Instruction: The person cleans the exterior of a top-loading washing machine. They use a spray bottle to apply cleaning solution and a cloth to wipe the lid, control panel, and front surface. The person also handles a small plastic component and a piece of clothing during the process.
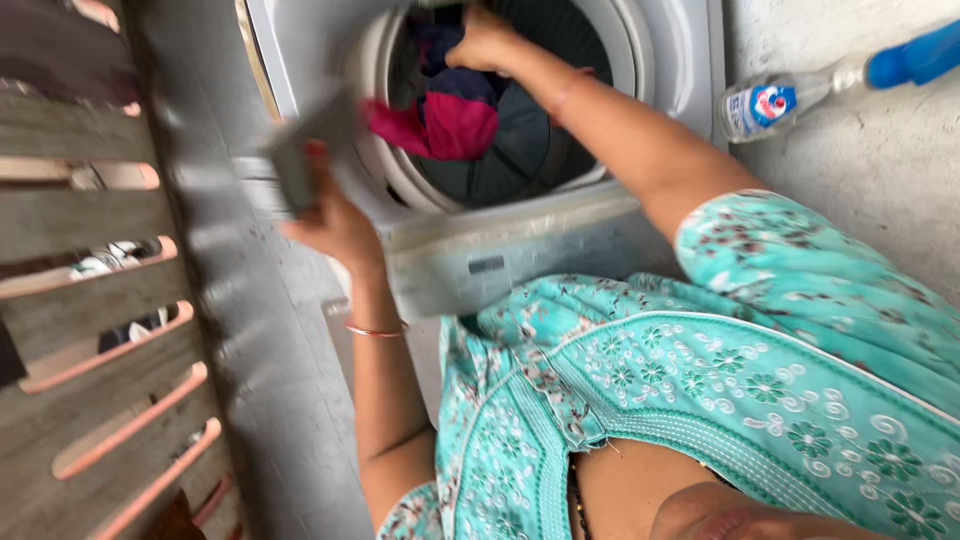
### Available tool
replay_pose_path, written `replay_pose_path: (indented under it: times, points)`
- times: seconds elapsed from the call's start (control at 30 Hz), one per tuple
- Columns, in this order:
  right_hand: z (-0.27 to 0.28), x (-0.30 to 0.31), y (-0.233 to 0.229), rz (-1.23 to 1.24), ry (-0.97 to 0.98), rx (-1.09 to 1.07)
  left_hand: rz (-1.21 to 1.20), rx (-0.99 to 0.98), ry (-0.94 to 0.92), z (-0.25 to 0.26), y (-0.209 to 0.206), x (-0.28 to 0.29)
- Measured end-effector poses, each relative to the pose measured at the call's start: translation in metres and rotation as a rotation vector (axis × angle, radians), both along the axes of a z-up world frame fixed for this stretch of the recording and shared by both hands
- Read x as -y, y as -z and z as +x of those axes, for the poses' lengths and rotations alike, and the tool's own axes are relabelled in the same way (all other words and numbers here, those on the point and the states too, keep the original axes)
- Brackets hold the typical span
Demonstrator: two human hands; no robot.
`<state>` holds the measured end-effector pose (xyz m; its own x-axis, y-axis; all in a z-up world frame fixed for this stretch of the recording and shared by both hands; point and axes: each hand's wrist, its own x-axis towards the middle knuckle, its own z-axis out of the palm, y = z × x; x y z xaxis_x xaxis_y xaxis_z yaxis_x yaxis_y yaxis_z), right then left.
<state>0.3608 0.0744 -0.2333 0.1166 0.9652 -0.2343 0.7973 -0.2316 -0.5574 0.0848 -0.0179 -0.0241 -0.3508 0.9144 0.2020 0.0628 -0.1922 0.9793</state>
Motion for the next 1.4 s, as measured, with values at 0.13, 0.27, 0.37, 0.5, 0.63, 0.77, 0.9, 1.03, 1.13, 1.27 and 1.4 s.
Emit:
replay_pose_path:
  times: [0.13, 0.27, 0.37, 0.5, 0.63, 0.77, 0.9, 1.03, 1.13, 1.27, 1.4]
  points:
    - [-0.008, -0.013, 0.023, -0.222, 0.361, -0.263, -0.048, -0.199, 0.263, 0.019, -0.001, 0.009]
    - [-0.012, -0.003, 0.018, -0.330, 0.661, -0.484, -0.264, -0.112, 0.283, 0.021, -0.004, -0.001]
    - [-0.026, -0.031, 0.015, -0.384, 0.842, -0.659, -0.233, -0.270, 0.278, 0.020, 0.002, -0.010]
    - [-0.039, -0.060, 0.033, -0.420, 0.977, -0.880, -0.336, -0.183, 0.290, 0.017, 0.008, -0.015]
    - [-0.051, -0.071, 0.066, -0.419, 1.058, -1.044, -0.437, -0.307, 0.328, 0.016, 0.004, -0.011]
    - [-0.056, -0.075, 0.089, -0.389, 1.114, -1.169, -0.436, -0.345, 0.381, 0.015, -0.001, -0.016]
    - [-0.060, -0.073, 0.088, -0.344, 1.140, -1.326, -0.370, -0.465, 0.411, 0.012, 0.000, -0.018]
    - [-0.055, -0.072, 0.063, -0.278, 1.107, -1.505, -0.345, -0.461, 0.402, 0.011, 0.006, -0.013]
    - [-0.044, -0.061, 0.042, -0.227, 1.068, -1.603, -0.374, -0.415, 0.381, 0.010, 0.009, -0.011]
    - [-0.022, -0.049, 0.037, -0.230, 0.844, -1.483, -0.393, -0.316, 0.341, 0.009, 0.015, -0.009]
    - [0.006, -0.042, 0.059, -0.655, 0.638, -1.450, -0.475, -0.345, 0.336, 0.005, 0.020, -0.007]
